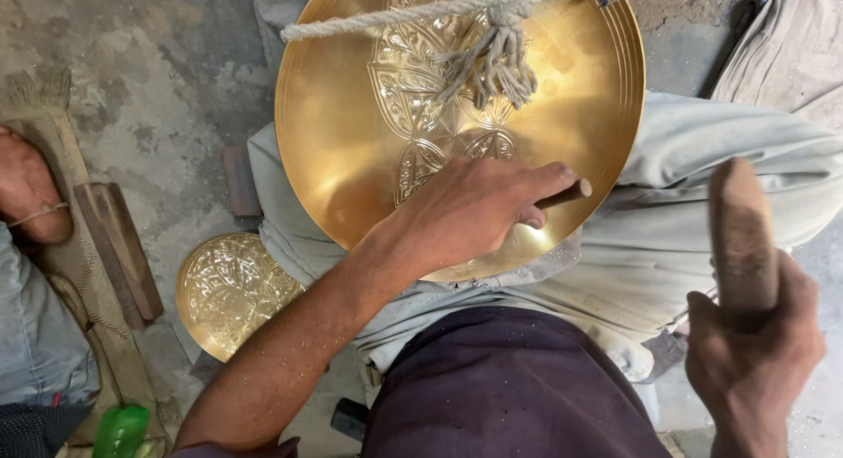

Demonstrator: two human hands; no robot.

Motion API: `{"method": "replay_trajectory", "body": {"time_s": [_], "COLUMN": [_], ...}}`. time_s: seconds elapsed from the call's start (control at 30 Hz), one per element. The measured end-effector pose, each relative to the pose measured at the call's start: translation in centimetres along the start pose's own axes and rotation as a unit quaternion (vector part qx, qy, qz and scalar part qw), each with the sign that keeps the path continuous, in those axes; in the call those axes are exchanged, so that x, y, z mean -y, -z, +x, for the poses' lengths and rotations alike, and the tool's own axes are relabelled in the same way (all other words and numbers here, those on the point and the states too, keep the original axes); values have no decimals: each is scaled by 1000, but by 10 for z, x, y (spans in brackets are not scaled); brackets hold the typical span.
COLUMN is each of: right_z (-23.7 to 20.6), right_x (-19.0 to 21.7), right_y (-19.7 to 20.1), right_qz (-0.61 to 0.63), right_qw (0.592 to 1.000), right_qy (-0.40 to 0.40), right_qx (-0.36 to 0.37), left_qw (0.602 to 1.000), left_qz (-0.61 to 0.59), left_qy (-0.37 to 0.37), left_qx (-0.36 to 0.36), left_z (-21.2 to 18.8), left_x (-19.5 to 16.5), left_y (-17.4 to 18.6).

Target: The person uses a chisel and hammer to engrave a floral pattern into a brass plate. They hold the chisel in one hand and strike it with a hammer in the other, working on the design while seated on the floor.

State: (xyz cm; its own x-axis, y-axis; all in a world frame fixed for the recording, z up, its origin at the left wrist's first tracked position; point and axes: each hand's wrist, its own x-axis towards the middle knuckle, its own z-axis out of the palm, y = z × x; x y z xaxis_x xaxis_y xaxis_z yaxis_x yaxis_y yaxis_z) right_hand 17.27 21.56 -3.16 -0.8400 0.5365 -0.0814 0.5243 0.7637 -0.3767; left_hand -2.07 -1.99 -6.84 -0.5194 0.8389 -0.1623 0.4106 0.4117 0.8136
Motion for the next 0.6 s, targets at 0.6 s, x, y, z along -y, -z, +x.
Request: {"method": "replay_trajectory", "body": {"time_s": [0.6], "right_z": [50], "right_x": [30], "right_y": [16], "right_qz": [38], "right_qw": [983], "right_qy": [167], "right_qx": [59], "left_qw": [957], "left_qz": [-79], "left_qy": [-1], "left_qx": [-279], "left_z": [-22], "left_x": [5], "left_y": [-18]}}
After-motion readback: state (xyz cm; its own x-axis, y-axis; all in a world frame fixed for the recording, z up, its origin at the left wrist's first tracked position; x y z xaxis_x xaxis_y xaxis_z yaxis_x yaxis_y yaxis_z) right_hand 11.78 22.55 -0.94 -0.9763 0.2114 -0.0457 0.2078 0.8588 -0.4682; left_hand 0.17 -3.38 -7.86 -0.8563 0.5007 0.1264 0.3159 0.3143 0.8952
